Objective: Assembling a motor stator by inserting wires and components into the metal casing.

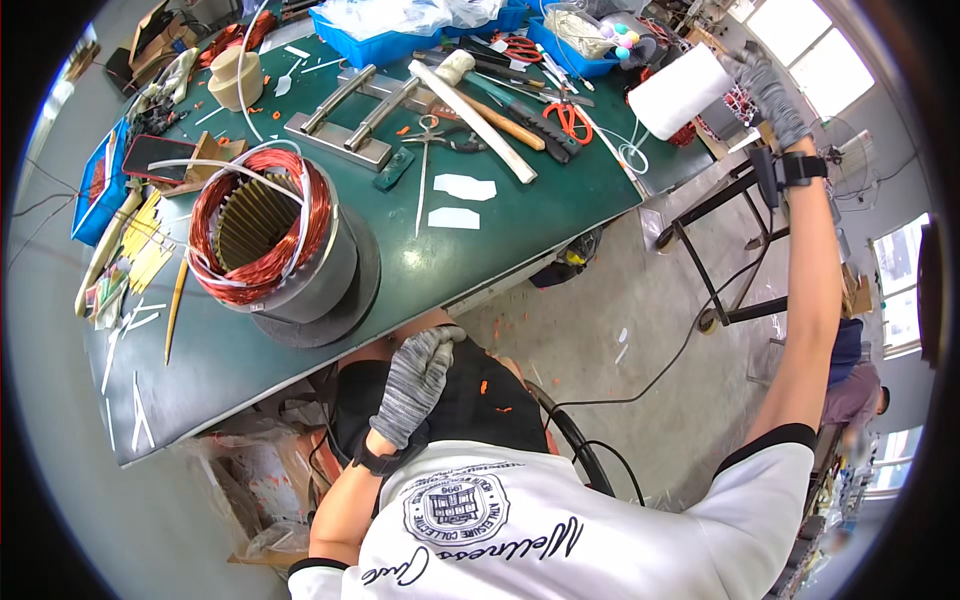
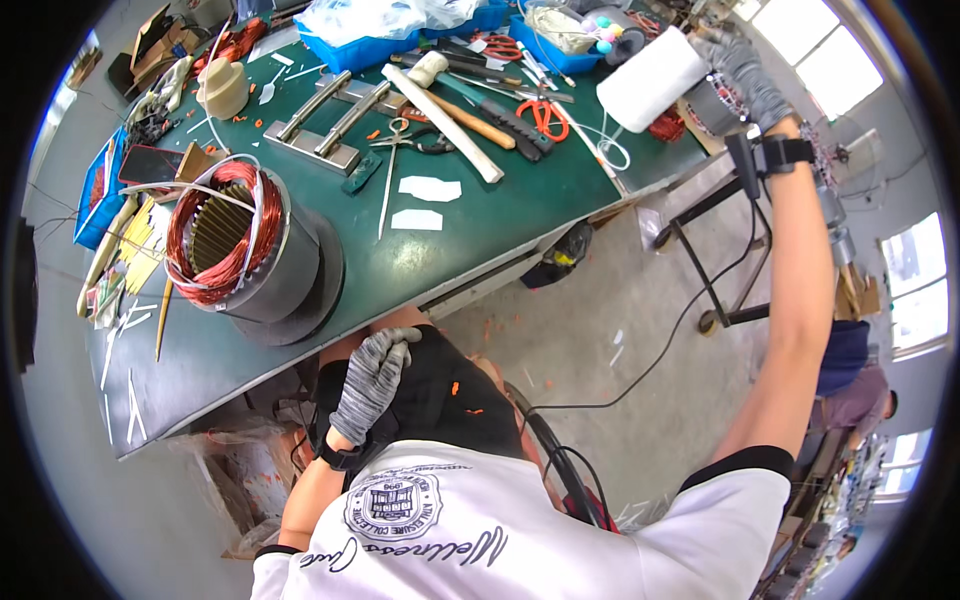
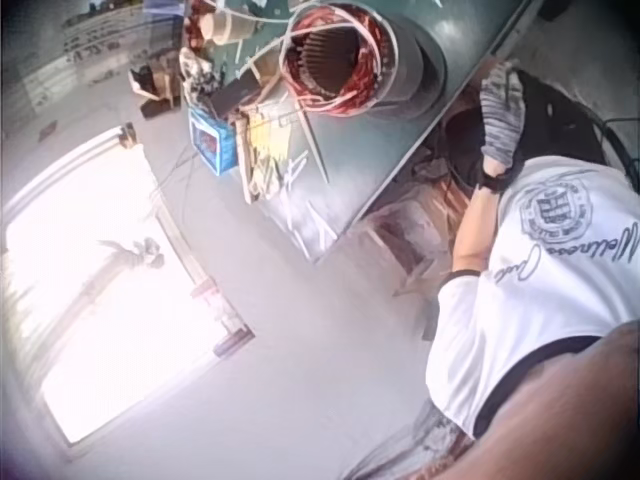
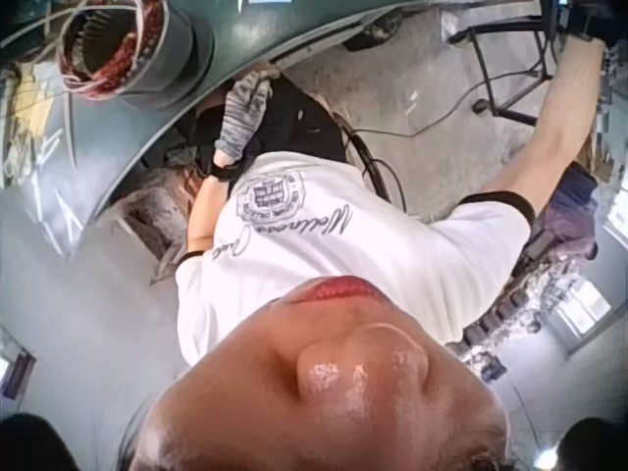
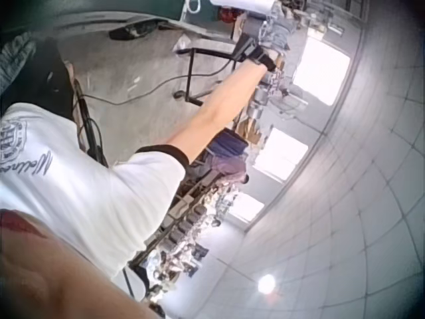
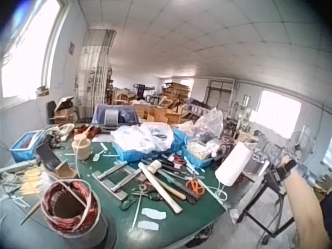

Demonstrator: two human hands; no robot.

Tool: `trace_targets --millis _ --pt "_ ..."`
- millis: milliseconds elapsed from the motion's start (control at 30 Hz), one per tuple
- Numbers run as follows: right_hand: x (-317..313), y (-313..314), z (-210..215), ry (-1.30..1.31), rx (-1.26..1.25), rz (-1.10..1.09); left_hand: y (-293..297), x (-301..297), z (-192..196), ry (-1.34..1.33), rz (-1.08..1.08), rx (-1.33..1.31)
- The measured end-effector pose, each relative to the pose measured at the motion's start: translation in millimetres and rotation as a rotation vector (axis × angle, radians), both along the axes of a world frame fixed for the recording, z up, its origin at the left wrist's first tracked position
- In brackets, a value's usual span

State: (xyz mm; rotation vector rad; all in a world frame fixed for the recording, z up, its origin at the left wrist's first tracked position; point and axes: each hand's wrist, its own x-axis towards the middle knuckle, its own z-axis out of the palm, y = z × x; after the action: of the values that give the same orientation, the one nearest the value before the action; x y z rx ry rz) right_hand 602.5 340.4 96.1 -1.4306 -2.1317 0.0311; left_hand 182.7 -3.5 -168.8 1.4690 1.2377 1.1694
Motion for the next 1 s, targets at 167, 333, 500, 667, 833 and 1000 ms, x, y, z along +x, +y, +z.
trace_targets --millis 167,333,500,667,833,1000 --pt "-65 -13 22 0.24 -0.181 0.429 -10 -3 -4 0.018 0.035 0.052" --pt "-92 -39 34 -0.207 -0.118 0.098 -18 -2 -10 -0.012 0.008 0.005" --pt "-110 -36 10 -0.131 -0.226 0.579 -20 -8 -13 0.05 0.035 -0.041" --pt "-147 -44 25 -0.775 -0.352 -0.12 0 -3 1 0.124 0.065 0.048" --pt "-45 -11 27 -1.071 0.3 0.627 69 34 64 -0.007 -0.046 0.008" --pt "-98 -62 38 -0.541 -0.074 0.485 167 81 76 -0.217 0.063 0.044"
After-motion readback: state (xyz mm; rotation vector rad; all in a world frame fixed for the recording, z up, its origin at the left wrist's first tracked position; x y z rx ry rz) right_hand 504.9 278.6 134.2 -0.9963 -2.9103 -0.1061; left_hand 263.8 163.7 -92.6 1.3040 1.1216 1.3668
